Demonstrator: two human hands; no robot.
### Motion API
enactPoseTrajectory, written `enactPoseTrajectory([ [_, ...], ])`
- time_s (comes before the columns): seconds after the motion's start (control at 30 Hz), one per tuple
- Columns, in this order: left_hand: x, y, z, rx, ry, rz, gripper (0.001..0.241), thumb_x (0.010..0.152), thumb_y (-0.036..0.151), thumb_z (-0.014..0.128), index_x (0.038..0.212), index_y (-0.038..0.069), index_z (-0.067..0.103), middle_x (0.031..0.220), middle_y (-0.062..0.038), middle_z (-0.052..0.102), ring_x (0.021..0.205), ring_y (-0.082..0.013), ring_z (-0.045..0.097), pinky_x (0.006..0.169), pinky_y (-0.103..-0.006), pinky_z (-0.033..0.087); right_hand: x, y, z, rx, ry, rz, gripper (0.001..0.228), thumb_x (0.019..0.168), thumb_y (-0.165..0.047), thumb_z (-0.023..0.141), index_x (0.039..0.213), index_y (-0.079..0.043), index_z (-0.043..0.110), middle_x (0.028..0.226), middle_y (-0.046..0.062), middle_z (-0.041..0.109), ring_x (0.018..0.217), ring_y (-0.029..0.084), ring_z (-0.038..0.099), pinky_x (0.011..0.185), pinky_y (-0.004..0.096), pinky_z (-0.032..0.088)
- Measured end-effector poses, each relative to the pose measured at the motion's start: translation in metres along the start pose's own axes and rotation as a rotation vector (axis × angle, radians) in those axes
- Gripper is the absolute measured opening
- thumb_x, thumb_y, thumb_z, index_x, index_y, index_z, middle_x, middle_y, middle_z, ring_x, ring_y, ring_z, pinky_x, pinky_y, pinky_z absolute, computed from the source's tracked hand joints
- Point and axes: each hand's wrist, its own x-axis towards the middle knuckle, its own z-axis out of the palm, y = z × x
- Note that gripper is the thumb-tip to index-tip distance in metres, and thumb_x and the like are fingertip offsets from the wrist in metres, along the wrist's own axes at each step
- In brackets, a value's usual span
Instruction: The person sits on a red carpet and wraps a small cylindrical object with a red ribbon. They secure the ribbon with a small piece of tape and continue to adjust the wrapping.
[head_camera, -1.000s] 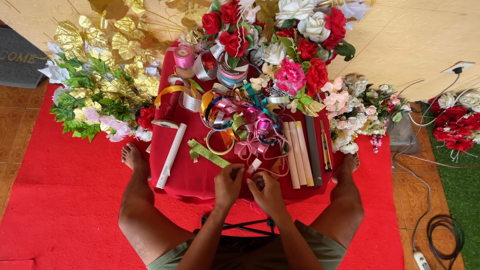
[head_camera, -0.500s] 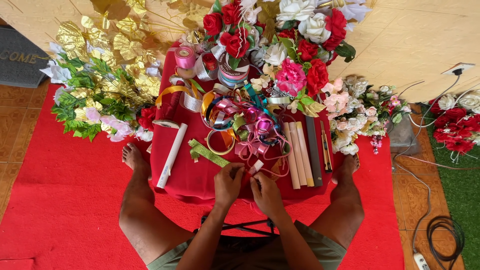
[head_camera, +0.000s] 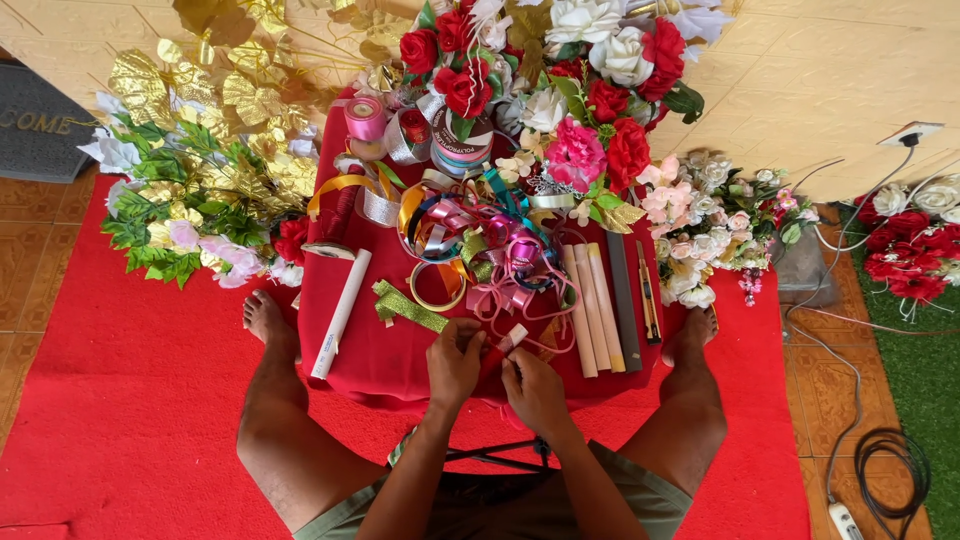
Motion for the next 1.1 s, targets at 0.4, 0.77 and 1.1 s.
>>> enactPoseTrajectory([
  [0.4, 0.001, -0.006, 0.003, 0.119, 0.021, 0.0, 0.013, 0.089, 0.016, 0.077, 0.099, 0.015, 0.068, 0.086, -0.007, 0.081, 0.075, -0.0281, 0.079, 0.077, -0.0418, 0.06, -0.003, -0.008, -0.007, -0.126, -0.008, -0.03, 0.021, 0.102, -0.017, 0.057, 0.084, -0.01, 0.065, 0.061, 0.009, 0.06, 0.055, 0.027, 0.066, 0.048, 0.034, 0.05],
  [0.77, 0.003, -0.012, 0.008, 0.129, 0.009, 0.02, 0.015, 0.089, 0.014, 0.075, 0.1, 0.015, 0.065, 0.087, -0.008, 0.08, 0.076, -0.0279, 0.079, 0.077, -0.0412, 0.06, -0.004, 0.007, -0.001, -0.156, -0.007, -0.059, 0.019, 0.101, -0.02, 0.058, 0.086, -0.011, 0.066, 0.066, 0.008, 0.063, 0.061, 0.028, 0.069, 0.053, 0.036, 0.053],
  [1.1, 0.014, -0.032, 0.016, 0.26, -0.067, 0.109, 0.015, 0.084, 0.02, 0.078, 0.097, 0.017, 0.071, 0.088, -0.006, 0.081, 0.084, -0.0289, 0.079, 0.076, -0.0412, 0.062, -0.007, 0.01, 0.013, -0.203, 0.149, -0.107, 0.02, 0.1, -0.021, 0.059, 0.082, -0.013, 0.063, 0.062, 0.006, 0.059, 0.057, 0.024, 0.066, 0.05, 0.032, 0.053],
])
